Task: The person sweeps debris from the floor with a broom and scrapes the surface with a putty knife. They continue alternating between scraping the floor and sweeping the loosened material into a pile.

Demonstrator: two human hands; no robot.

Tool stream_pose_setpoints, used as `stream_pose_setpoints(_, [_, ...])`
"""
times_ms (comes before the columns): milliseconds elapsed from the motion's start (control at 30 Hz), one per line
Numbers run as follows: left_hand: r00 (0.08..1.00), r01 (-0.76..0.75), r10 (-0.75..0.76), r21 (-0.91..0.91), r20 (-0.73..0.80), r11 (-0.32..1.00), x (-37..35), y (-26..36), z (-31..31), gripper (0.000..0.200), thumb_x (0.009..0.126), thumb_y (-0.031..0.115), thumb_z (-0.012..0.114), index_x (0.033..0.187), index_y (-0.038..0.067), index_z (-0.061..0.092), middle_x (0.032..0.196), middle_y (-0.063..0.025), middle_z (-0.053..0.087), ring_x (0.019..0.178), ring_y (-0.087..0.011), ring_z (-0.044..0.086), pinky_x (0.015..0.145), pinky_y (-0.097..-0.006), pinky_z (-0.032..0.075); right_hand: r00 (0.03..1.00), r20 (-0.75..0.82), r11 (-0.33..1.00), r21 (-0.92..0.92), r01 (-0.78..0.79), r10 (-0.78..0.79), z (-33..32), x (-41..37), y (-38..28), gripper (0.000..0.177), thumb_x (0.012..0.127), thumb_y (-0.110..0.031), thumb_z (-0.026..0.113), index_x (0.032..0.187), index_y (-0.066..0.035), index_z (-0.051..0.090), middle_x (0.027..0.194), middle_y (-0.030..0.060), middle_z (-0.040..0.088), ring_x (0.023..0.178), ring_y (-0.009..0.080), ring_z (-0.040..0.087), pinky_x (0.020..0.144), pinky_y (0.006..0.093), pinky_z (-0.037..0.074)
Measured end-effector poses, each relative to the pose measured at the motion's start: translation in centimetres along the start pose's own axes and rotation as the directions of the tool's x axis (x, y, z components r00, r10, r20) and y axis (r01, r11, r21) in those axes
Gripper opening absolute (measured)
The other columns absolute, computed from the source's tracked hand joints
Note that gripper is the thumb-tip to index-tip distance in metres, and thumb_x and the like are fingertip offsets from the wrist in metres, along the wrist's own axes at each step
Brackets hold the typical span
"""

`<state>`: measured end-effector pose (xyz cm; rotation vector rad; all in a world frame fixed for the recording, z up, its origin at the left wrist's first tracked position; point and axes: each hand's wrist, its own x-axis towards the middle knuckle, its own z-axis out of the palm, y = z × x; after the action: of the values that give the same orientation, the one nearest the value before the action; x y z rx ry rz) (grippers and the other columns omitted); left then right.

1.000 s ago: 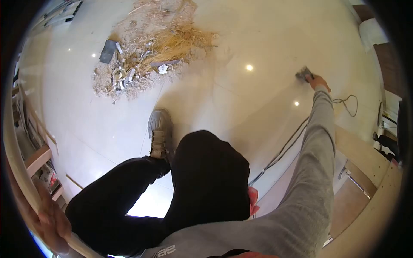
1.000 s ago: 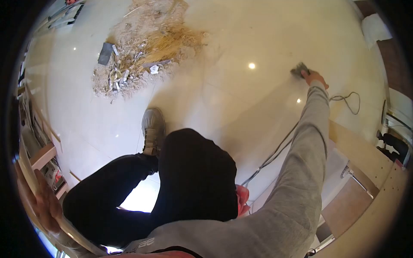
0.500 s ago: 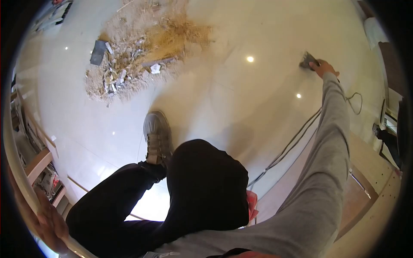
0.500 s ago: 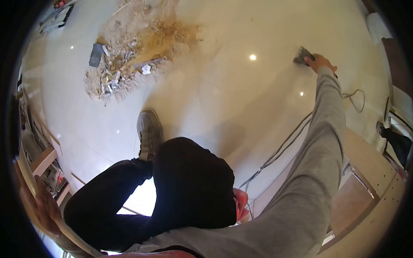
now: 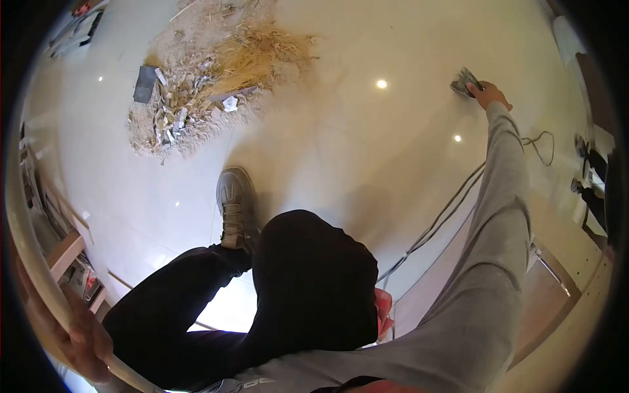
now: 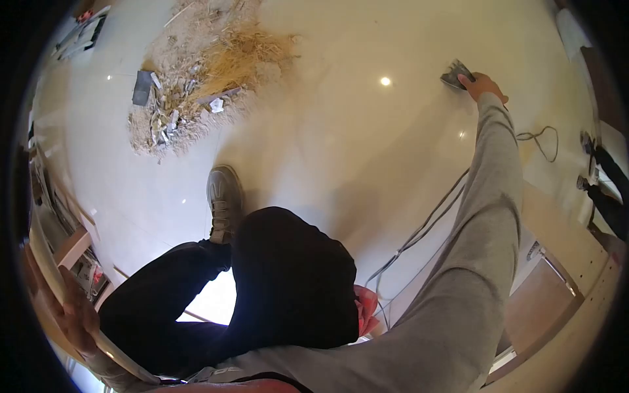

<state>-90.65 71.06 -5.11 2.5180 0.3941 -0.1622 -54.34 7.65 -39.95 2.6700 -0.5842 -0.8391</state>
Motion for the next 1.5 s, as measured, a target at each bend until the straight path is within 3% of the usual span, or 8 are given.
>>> stream_pose_setpoints(300, [0.991,0.001,-0.032,-0.226,-0.131,0.974,1.0,3.5,3.1,0.072,0.087,0.029,0.052,0.141,0.001,0.013,0.068,0.0011,0.042,0.036,-0.0009,0.033,0.030,-0.0133,0.027,0.990,-0.107,0.996,-0.030,0.089,-0.092,-0.8,0.2,0.4,0.063,0.080,-0.065,0.048,0.120,-0.017,0.056,0.122,0.0023,0.057,0.117,0.0222,0.050,0.097,0.0528,0.024])
stream_pose_setpoints(433, [0.982,0.188,-0.171,-0.286,0.085,0.939,-2.5,-0.1,-2.0,0.069,0.091,0.046,0.041,0.140,0.002,0.019,0.145,-0.0133,0.023,0.064,0.0004,0.055,0.058,-0.0166,0.046,0.998,0.023,0.996,-0.050,0.068,-0.067,1.4,1.8,0.8,0.066,0.077,-0.069,0.047,0.124,-0.023,0.053,0.125,0.0028,0.055,0.118,0.0241,0.049,0.098,0.0540,0.025])
stream_pose_setpoints(667, [0.954,-0.002,0.014,0.040,-0.300,0.999,0.5,3.8,1.0,0.074,0.086,0.043,0.050,0.141,0.006,0.020,0.141,-0.0132,0.029,0.060,0.0016,0.052,0.051,-0.0148,0.044,0.992,-0.083,0.994,0.031,0.100,-0.097,0.3,1.3,0.5,0.071,0.075,-0.070,0.049,0.128,-0.023,0.048,0.129,0.0018,0.052,0.122,0.0245,0.045,0.102,0.0544,0.022])
stream_pose_setpoints(800, [0.844,-0.478,0.476,0.748,0.247,0.460,1.4,4.3,1.2,0.052,0.090,0.015,0.037,0.139,0.001,0.025,0.146,-0.0197,0.019,0.111,-0.0176,0.055,0.081,-0.0319,0.051,1.000,0.014,0.996,-0.090,0.006,-0.005,-1.1,-1.2,-0.5,0.067,0.077,-0.068,0.048,0.128,-0.025,0.049,0.128,0.0003,0.053,0.121,0.0221,0.046,0.102,0.0527,0.023])
stream_pose_setpoints(867, [0.990,-0.100,0.105,0.056,-0.095,0.993,-0.4,3.1,1.5,0.072,0.086,0.029,0.052,0.141,0.001,0.015,0.113,-0.0136,0.044,0.067,-0.0058,0.043,0.053,-0.0177,0.037,1.000,-0.012,0.999,-0.033,-0.019,0.018,-0.8,-1.4,-1.1,0.065,0.078,-0.067,0.048,0.128,-0.026,0.049,0.127,-0.0001,0.053,0.119,0.0221,0.049,0.101,0.0501,0.029])
stream_pose_setpoints(967, [0.980,0.194,-0.198,-0.424,0.034,0.885,-0.4,5.0,1.6,0.084,0.084,0.036,0.057,0.142,-0.001,0.008,0.083,-0.0052,0.053,0.052,0.0007,0.038,0.040,-0.0099,0.025,0.999,-0.040,1.000,-0.021,0.008,-0.009,0.5,-2.2,1.1,0.067,0.079,-0.066,0.047,0.128,-0.021,0.049,0.126,0.0040,0.054,0.116,0.0253,0.051,0.097,0.0448,0.036])
stream_pose_setpoints(1167, [0.975,0.032,-0.081,-0.228,-0.209,0.973,0.2,5.0,2.9,0.091,0.082,0.045,0.056,0.141,-0.004,0.007,0.063,0.0032,0.043,0.055,0.0005,0.038,0.046,-0.0121,0.024,0.997,-0.045,0.960,0.275,-0.045,0.059,4.7,-1.2,-1.1,0.067,0.086,-0.060,0.040,0.128,-0.008,0.047,0.121,0.0157,0.056,0.113,0.0317,0.052,0.093,0.0408,0.041])
stream_pose_setpoints(1500, [0.999,-0.039,0.031,-0.272,-0.034,0.962,-0.6,4.8,1.4,0.065,0.087,0.034,0.050,0.140,0.005,0.027,0.146,-0.0142,0.019,0.100,-0.0052,0.057,0.077,-0.0151,0.050,0.912,-0.388,0.975,0.112,0.189,-0.133,8.9,-10.9,-4.0,0.037,0.091,-0.046,0.039,0.124,-0.031,0.049,0.116,0.0155,0.044,0.088,0.0339,0.061,0.076,0.0433,0.050])
